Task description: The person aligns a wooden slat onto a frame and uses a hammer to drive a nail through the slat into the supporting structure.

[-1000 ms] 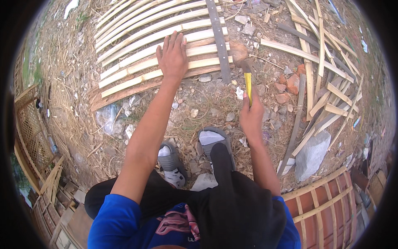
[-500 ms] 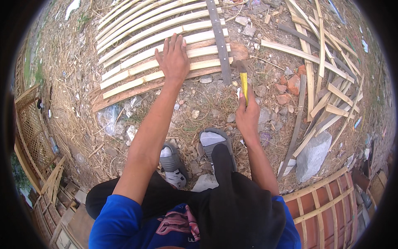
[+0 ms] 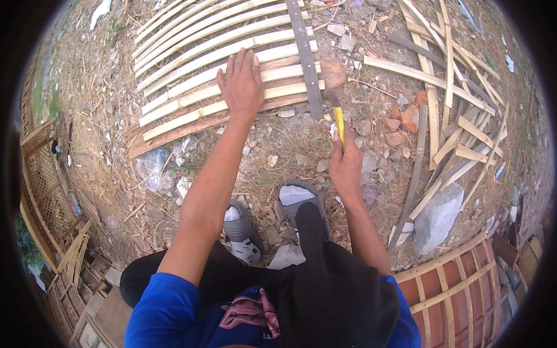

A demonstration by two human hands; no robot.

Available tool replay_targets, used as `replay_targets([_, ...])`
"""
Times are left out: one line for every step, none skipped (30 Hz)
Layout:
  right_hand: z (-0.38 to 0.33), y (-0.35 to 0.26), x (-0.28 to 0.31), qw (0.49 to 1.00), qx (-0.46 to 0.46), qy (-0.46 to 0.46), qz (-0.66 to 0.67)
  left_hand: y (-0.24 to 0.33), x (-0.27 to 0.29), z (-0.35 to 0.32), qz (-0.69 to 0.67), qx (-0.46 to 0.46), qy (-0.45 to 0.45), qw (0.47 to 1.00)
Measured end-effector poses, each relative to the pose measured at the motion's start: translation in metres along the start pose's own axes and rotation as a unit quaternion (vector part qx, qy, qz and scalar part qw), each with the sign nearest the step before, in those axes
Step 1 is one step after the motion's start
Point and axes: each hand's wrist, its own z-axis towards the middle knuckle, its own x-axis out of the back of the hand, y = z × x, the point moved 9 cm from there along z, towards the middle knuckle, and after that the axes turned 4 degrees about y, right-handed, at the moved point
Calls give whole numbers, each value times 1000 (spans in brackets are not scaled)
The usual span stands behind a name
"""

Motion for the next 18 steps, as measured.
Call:
replay_targets([0,0,0,999,-27,-21,-10,-1,0,0,-1,0,-1,1000])
replay_targets([-1,0,0,997,-55,-43,-20,0,0,-1,-2,0,-3,1000])
replay_targets([-2,-2,1,997,-55,-43,-21,0,1,-1,-3,0,-4,1000])
replay_targets([-2,-5,4,998,-43,-33,-21,0,1,-1,-4,0,-4,1000])
replay_targets([-1,-10,8,999,-31,-23,-21,1,1,0,-2,-2,0,1000])
replay_targets([0,-15,10,999,-31,-24,-22,0,3,-1,2,-4,3,1000])
replay_targets([4,-21,11,999,-35,-37,-16,-1,3,-1,2,-3,2,1000])
replay_targets([7,-27,11,998,-39,-50,-10,-1,4,0,9,-4,3,1000])
replay_targets([12,-33,12,998,-38,-50,-11,-2,4,1,15,-5,5,1000])
replay_targets([16,-44,12,999,-19,-46,-14,-3,4,1,15,-5,5,1000])
replay_targets([18,-50,11,999,1,-43,-18,-3,3,1,18,-6,2,1000])
replay_targets([21,-47,11,999,3,-41,-20,-1,1,1,19,-7,1,1000])
replay_targets([22,-44,10,997,29,-44,-51,3,0,2,15,-6,2,1000])
replay_targets([23,-44,10,994,55,-47,-83,10,-2,1,14,-12,9,1000])
replay_targets([24,-46,11,994,55,-47,-83,13,-2,0,17,-17,16,1000])
replay_targets([26,-50,13,995,24,-58,-75,10,-1,0,21,-16,16,1000])
replay_targets([28,-54,15,995,-7,-69,-69,8,-1,1,18,-17,20,999])
replay_targets([28,-71,15,995,-7,-78,-59,-3,6,-1,24,-16,23,999])
